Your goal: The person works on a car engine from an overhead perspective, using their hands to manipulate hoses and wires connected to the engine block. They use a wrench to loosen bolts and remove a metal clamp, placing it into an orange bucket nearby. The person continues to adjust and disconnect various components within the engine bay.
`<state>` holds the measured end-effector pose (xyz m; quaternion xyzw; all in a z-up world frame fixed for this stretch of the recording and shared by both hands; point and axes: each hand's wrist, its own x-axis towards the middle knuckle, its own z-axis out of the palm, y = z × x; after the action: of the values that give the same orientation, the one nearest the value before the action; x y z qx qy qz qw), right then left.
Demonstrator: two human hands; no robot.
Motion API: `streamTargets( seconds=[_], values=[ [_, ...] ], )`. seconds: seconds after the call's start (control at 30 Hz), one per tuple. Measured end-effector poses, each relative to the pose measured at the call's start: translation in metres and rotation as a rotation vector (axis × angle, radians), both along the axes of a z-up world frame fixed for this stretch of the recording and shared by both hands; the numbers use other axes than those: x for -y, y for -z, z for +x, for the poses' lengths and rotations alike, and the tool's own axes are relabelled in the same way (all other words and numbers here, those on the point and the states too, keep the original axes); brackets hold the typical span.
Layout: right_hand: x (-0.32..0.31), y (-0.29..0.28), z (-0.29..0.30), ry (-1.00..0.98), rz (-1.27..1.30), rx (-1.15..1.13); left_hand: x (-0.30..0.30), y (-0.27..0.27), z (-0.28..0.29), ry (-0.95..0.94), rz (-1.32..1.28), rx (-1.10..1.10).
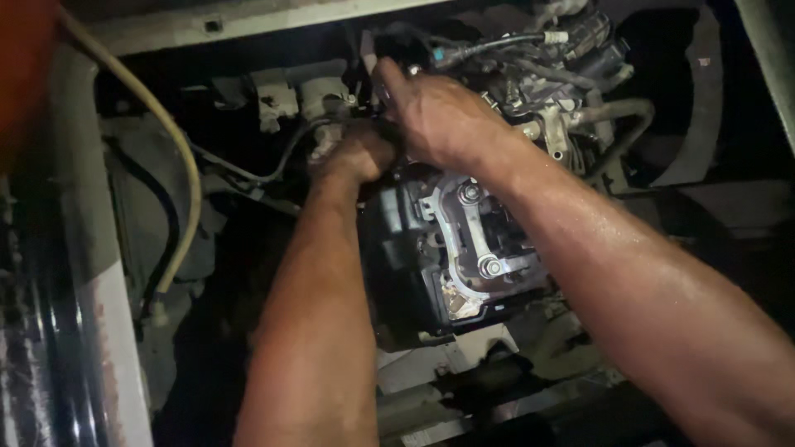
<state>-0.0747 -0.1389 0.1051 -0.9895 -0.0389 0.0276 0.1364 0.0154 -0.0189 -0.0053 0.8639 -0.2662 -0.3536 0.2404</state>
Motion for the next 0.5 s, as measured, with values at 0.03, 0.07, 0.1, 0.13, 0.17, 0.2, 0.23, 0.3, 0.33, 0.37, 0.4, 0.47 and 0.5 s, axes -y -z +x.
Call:
streamTargets(
  seconds=[0.03,0.07,0.1,0.13,0.17,0.2,0.23,0.3,0.33,0.37,0.4,0.47,0.5],
  values=[
    [-0.001,0.002,0.002,0.014,-0.001,-0.009,0.001,0.002,0.002,-0.002,0.002,-0.034],
    [0.0,0.004,0.001,0.003,-0.014,-0.026,0.002,0.005,0.001,-0.005,0.002,-0.075],
    [0.001,0.006,0.002,-0.008,-0.026,-0.043,0.003,0.008,-0.001,-0.007,0.002,-0.116],
    [0.002,0.008,0.003,-0.021,-0.039,-0.056,0.003,0.009,-0.001,-0.016,-0.024,-0.142],
    [0.004,0.009,0.002,-0.028,-0.021,-0.043,0.002,0.01,-0.001,-0.025,-0.049,-0.168],
    [0.006,0.009,0.003,-0.038,0.0,-0.024,0.001,0.01,0.003,-0.037,-0.072,-0.187],
    [0.008,0.01,0.004,-0.047,0.021,-0.004,0.0,0.01,0.007,-0.001,-0.055,-0.181],
    [0.012,0.013,0.003,-0.088,0.012,0.053,0.001,0.015,0.009,0.074,-0.026,-0.178],
    [0.01,0.016,0.003,-0.111,0.015,0.083,-0.003,0.019,0.01,0.09,-0.035,-0.143],
    [0.008,0.019,0.003,-0.132,0.006,0.119,-0.006,0.023,0.011,0.107,-0.043,-0.107],
    [0.008,0.02,0.003,-0.149,-0.006,0.156,-0.007,0.026,0.011,0.127,-0.054,-0.071],
    [0.009,0.022,0.005,-0.106,-0.013,0.124,-0.004,0.031,0.012,0.168,-0.082,0.002],
    [0.011,0.022,0.006,-0.045,-0.008,0.056,-0.001,0.032,0.012,0.189,-0.1,0.038]
  ],
)
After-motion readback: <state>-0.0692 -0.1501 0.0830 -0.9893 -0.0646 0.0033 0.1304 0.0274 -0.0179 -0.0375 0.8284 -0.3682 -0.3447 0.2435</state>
